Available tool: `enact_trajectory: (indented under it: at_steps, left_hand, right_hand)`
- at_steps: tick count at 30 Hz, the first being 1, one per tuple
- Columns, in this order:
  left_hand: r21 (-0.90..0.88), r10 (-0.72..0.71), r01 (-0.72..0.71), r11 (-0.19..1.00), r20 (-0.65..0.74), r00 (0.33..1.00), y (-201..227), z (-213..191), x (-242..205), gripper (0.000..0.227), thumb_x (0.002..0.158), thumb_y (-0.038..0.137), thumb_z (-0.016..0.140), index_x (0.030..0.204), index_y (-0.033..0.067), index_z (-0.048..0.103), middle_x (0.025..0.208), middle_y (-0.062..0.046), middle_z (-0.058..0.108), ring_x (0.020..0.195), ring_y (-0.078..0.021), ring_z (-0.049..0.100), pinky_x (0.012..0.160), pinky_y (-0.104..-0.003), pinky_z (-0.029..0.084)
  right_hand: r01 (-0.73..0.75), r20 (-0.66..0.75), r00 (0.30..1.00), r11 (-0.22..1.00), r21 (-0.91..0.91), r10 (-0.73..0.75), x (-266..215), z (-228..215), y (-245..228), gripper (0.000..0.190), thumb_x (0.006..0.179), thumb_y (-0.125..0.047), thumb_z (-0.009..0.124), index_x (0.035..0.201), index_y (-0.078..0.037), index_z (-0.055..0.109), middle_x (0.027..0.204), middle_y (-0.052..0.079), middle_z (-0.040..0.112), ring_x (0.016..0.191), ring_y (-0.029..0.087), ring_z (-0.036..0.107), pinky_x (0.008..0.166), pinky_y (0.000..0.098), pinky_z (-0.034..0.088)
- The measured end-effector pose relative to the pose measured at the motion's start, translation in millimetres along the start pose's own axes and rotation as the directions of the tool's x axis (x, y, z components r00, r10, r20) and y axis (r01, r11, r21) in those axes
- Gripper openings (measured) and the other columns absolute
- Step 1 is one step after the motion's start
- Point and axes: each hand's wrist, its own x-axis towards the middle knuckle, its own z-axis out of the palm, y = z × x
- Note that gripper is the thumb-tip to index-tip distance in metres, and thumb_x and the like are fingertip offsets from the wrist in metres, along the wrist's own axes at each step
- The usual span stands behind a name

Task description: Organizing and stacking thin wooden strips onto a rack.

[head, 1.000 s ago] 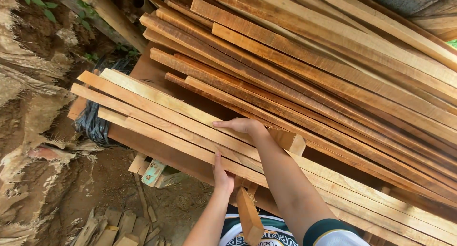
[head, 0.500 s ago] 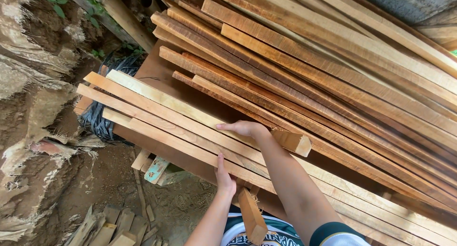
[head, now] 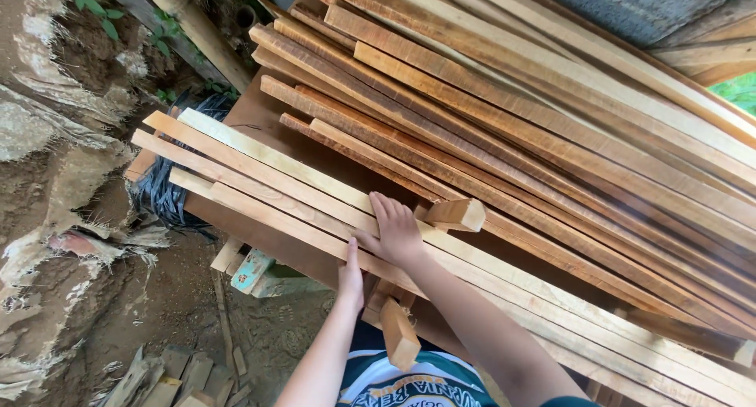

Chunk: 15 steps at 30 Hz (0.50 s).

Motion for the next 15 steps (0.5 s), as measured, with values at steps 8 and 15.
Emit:
enact_trajectory:
  at_steps: [8,15]
  left_hand:
    - [0.216,0.136,-0.107,0.97,-0.125,0.983,38,14,-36,0.1,0.091,0.054,0.075,0.156,-0.0032,0.024,0.156,-0.029,0.036,0.147,-0.0394,0.037,0.116,-0.05,0.042]
    - [0.264,0.259,-0.219,0.939,-0.127,0.957,50,16,-43,0.109,0.089,0.046,0.08,0.161,0.0039,0.009,0.16,-0.026,0.03,0.148,-0.0383,0.037,0.117,-0.052,0.043]
  right_hand:
    - [0.055,0.035,0.998,0.99,-0.128,-0.051,-35,-26,0,0.09,0.088,-0.078,0.05,0.151,-0.014,0.046,0.158,0.013,0.04,0.144,0.031,0.039,0.117,0.0459,0.029]
    - [0.024,0.093,0.996,0.997,-0.077,-0.017,-35,-31,-3,0.09,0.089,-0.077,0.051,0.153,-0.015,0.042,0.159,0.012,0.039,0.144,0.031,0.039,0.117,0.0464,0.03]
